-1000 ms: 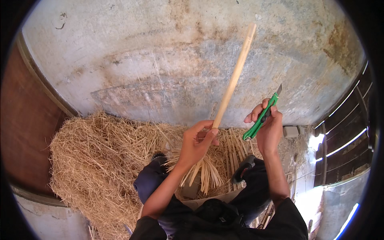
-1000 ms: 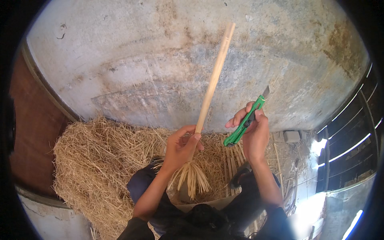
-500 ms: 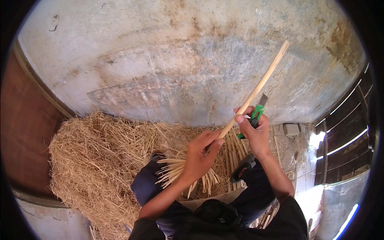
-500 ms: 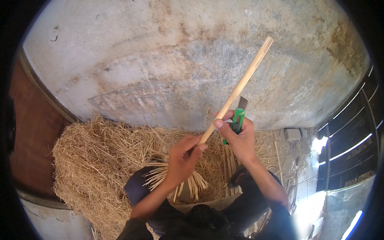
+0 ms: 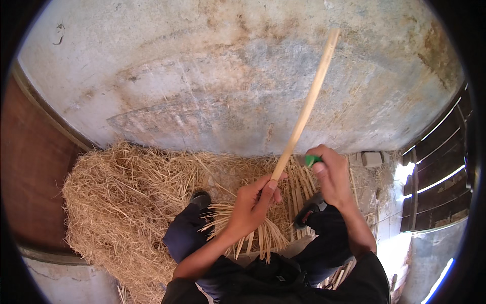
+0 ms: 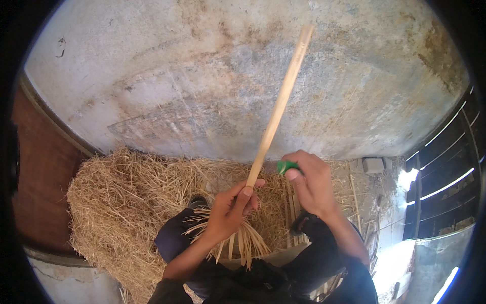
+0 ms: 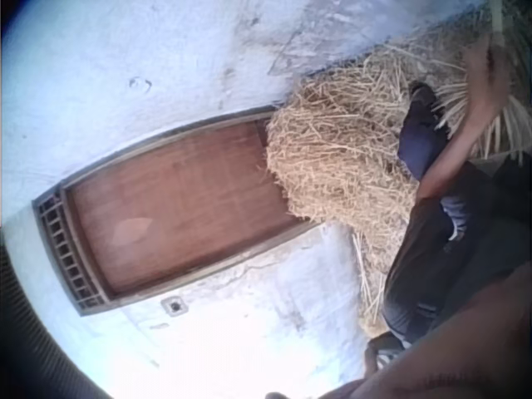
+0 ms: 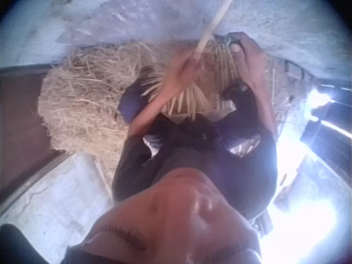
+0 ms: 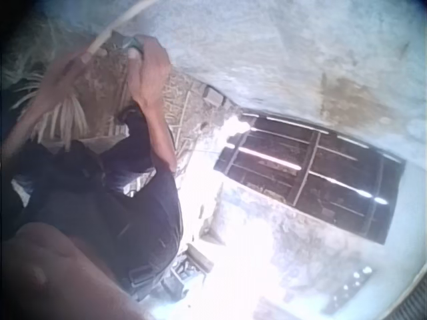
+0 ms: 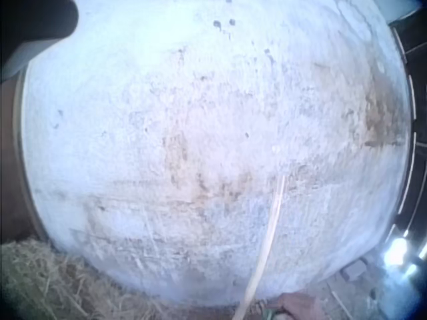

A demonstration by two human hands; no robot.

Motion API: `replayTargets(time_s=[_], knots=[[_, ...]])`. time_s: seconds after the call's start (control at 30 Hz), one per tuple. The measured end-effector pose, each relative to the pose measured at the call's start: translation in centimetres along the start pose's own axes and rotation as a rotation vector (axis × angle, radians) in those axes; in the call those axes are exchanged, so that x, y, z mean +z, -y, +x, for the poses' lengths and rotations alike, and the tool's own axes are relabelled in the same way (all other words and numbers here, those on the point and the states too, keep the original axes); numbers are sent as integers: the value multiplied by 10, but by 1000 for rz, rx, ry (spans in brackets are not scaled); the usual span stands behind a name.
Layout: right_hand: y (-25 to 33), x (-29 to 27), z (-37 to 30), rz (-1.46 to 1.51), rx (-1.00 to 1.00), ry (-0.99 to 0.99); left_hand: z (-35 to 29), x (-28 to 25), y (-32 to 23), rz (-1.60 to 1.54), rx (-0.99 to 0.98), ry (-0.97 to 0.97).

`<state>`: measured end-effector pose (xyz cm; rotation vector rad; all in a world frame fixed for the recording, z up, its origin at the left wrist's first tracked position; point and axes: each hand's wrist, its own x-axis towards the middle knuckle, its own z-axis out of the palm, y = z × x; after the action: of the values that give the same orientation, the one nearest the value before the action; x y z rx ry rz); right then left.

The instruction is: The person uses a utility knife to shave and smooth a thin bamboo stick while sitting near a pile of straw.

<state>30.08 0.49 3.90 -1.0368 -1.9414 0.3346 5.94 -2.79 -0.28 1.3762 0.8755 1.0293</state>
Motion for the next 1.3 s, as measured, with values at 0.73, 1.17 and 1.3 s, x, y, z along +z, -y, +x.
replayTargets(time_s=[0.73, 1.17, 1.3], knots=[[7, 24, -17, -432, -170, -17, 5, 6, -3, 345, 160, -124], [10, 25, -18, -386, -196, -4, 4, 3, -5, 327, 171, -80], [11, 25, -17, -410, -216, -32, 4, 4, -5, 318, 158, -88]])
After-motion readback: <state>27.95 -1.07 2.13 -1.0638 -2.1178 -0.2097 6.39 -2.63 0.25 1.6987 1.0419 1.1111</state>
